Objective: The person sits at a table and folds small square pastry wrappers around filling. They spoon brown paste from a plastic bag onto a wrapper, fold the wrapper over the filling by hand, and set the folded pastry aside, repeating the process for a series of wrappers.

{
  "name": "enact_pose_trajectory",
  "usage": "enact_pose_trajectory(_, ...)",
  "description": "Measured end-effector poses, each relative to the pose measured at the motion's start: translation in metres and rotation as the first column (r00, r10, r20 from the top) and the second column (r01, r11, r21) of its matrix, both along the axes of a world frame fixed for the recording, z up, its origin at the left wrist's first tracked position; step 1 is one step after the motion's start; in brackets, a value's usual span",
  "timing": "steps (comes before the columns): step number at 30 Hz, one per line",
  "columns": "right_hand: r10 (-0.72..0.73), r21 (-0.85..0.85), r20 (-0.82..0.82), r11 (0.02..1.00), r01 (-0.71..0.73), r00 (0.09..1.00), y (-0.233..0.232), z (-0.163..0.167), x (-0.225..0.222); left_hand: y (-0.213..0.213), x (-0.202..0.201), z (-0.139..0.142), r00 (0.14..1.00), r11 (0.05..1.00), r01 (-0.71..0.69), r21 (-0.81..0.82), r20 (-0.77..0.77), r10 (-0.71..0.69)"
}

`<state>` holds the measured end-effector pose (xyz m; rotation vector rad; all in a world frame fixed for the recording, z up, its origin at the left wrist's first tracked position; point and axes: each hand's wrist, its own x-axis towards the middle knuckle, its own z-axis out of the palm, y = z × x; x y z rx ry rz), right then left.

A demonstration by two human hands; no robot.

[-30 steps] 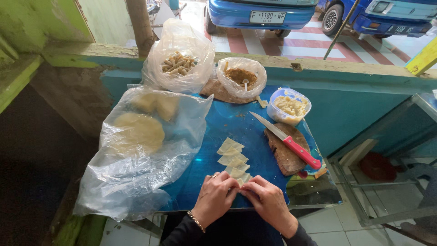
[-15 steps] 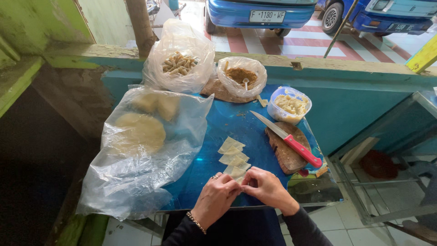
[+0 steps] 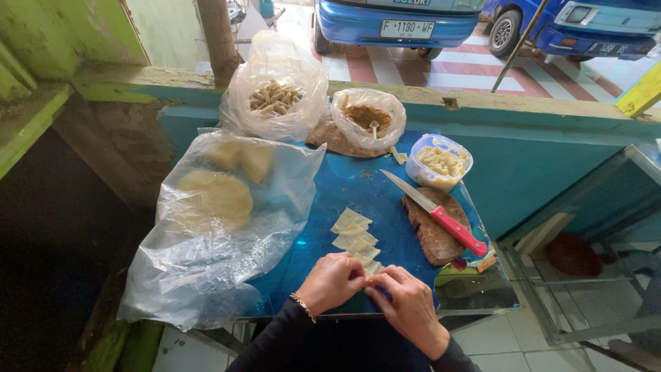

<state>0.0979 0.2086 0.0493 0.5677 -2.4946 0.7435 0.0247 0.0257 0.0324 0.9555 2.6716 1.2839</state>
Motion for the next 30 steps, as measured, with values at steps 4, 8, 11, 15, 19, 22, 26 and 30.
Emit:
enact_pose_trajectory(4, -0.019, -0.015, 0.048, 1.000, 0.019, 0.999, 0.001, -0.002, -0.007, -0.003, 0.002, 0.005, 0.997, 0.998, -0.023, 0.053, 0.071, 0.020)
enact_pose_trajectory(8, -0.044, -0.060, 0.334, 0.996, 0.068, 0.941, 0.010, -0.007, -0.020, -0.008, 0.015, 0.003, 0.993, 0.992, 0.010, 0.130, -0.121, 0.006)
enact_pose_trajectory(11, 0.039, -0.185, 0.472, 0.981, 0.055, 0.881, 0.015, -0.010, -0.033, -0.010, 0.017, 0.000, 0.988, 0.992, 0.027, 0.124, -0.156, -0.008)
enact_pose_trajectory(15, 0.007, -0.146, 0.522, 0.986, 0.081, 0.853, 0.018, -0.013, -0.041, -0.006, 0.006, -0.003, 0.995, 0.999, 0.031, 0.038, -0.097, -0.027)
enact_pose_trajectory(19, -0.009, -0.198, 0.462, 0.974, 0.113, 0.887, 0.013, -0.012, -0.033, -0.003, -0.006, -0.006, 0.996, 0.998, 0.050, 0.026, -0.069, -0.048)
enact_pose_trajectory(22, -0.025, -0.213, 0.328, 0.972, 0.100, 0.944, 0.008, -0.011, -0.021, 0.000, -0.013, -0.007, 0.999, 0.999, 0.042, -0.014, -0.016, -0.042)
enact_pose_trajectory(26, -0.055, -0.131, 0.209, 0.988, 0.084, 0.976, 0.002, -0.009, -0.013, 0.003, -0.015, -0.007, 1.000, 0.997, 0.017, -0.069, 0.003, -0.017)
enact_pose_trajectory(30, -0.043, -0.090, 0.150, 0.994, 0.057, 0.988, 0.002, -0.007, -0.016, 0.001, -0.009, -0.004, 0.999, 1.000, 0.007, 0.005, -0.037, -0.007)
